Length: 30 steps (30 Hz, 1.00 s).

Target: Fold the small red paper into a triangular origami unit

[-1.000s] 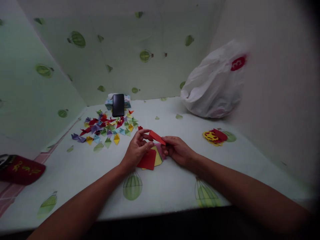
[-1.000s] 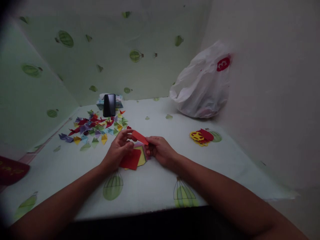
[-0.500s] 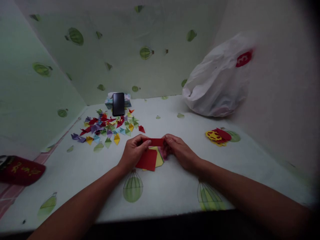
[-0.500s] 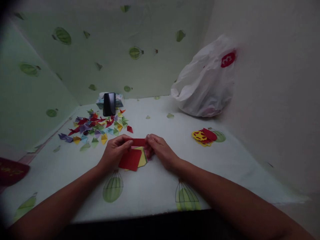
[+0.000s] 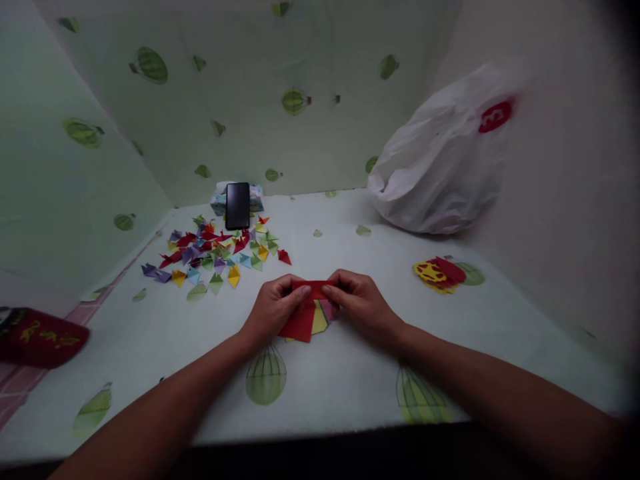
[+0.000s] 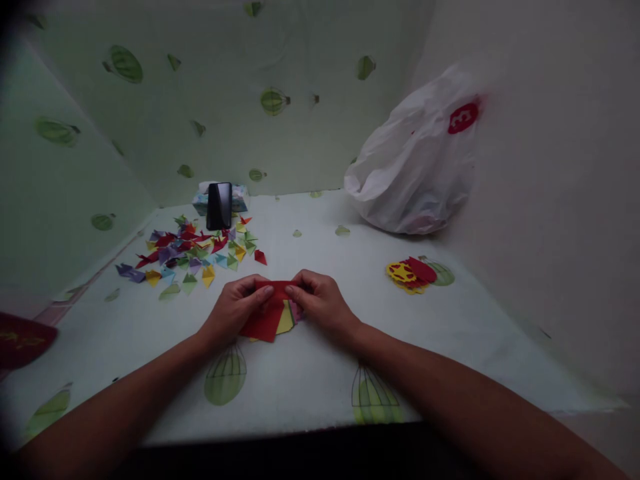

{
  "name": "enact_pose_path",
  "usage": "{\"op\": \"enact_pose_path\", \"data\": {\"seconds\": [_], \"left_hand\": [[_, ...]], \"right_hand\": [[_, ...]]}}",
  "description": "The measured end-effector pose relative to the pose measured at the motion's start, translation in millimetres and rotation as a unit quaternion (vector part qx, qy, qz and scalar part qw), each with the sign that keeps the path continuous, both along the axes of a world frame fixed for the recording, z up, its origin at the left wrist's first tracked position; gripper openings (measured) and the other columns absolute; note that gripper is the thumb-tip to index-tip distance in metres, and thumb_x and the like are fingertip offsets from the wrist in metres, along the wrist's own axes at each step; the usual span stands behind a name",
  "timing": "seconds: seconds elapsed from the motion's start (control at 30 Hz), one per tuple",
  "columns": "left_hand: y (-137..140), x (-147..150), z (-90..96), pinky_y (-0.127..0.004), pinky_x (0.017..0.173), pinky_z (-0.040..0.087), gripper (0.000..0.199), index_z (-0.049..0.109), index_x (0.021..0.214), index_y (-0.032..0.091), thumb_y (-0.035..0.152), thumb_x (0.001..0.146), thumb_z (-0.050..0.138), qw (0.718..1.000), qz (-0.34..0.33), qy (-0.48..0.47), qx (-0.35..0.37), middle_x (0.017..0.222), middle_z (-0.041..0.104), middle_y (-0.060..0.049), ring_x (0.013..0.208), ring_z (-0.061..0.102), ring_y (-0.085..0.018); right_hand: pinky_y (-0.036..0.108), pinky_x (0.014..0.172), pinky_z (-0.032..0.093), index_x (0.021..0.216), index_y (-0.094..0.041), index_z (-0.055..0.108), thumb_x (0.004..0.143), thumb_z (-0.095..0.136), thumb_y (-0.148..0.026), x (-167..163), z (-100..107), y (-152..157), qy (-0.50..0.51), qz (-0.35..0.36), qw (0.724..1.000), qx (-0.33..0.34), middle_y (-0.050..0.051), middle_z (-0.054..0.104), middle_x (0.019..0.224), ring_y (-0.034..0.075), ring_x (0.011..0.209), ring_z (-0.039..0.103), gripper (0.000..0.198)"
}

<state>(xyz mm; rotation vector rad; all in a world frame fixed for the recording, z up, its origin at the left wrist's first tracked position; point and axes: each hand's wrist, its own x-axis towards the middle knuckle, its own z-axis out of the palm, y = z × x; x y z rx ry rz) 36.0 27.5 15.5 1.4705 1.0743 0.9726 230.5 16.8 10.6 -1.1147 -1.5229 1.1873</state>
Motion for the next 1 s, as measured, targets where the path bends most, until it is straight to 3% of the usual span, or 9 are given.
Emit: {"op": "enact_pose_path", "data": {"seconds": [0.27,0.5,1.0], "left_hand": [[-1.0,0.9,-4.2,-0.023,0.055,0.036,0.027,0.062,0.075,0.017,0.042,0.086,0.066,0.999,0.000,0.037,0.023,0.061,0.054,0.003,0.057,0.045,-0.010],[-1.6,1.4,-1.5,-0.023,0.052,0.036,0.032,0.059,0.073,0.018,0.046,0.085,0.066,0.999,0.025,0.012,-0.018,0.059,0.053,0.004,0.054,0.045,-0.010],[-0.6,0.6,-2.8,-0.023,0.053,0.036,0.033,0.058,0.073,0.018,0.046,0.087,0.065,0.999,0.030,0.008,-0.021,0.059,0.054,0.004,0.054,0.045,-0.010]], "right_hand": [[0.027,0.053,0.041,0.070,-0.020,0.058,0.088,0.064,-0.036,-1.9,-1.7,-0.1,-0.009,-0.007,1.000,-0.003,-0.001,0.060,0.058,0.013,0.053,0.053,0.026],[0.028,0.054,0.047,0.091,-0.023,0.053,0.089,0.065,-0.036,-2.6,0.0,-0.8,0.087,0.021,0.996,-0.004,-0.006,0.060,0.058,0.013,0.050,0.057,0.018],[0.029,0.055,0.047,0.086,-0.020,0.057,0.093,0.058,-0.036,-0.9,-0.7,-0.7,0.097,0.032,0.995,-0.017,-0.002,0.063,0.059,0.014,0.052,0.059,0.017]]}}
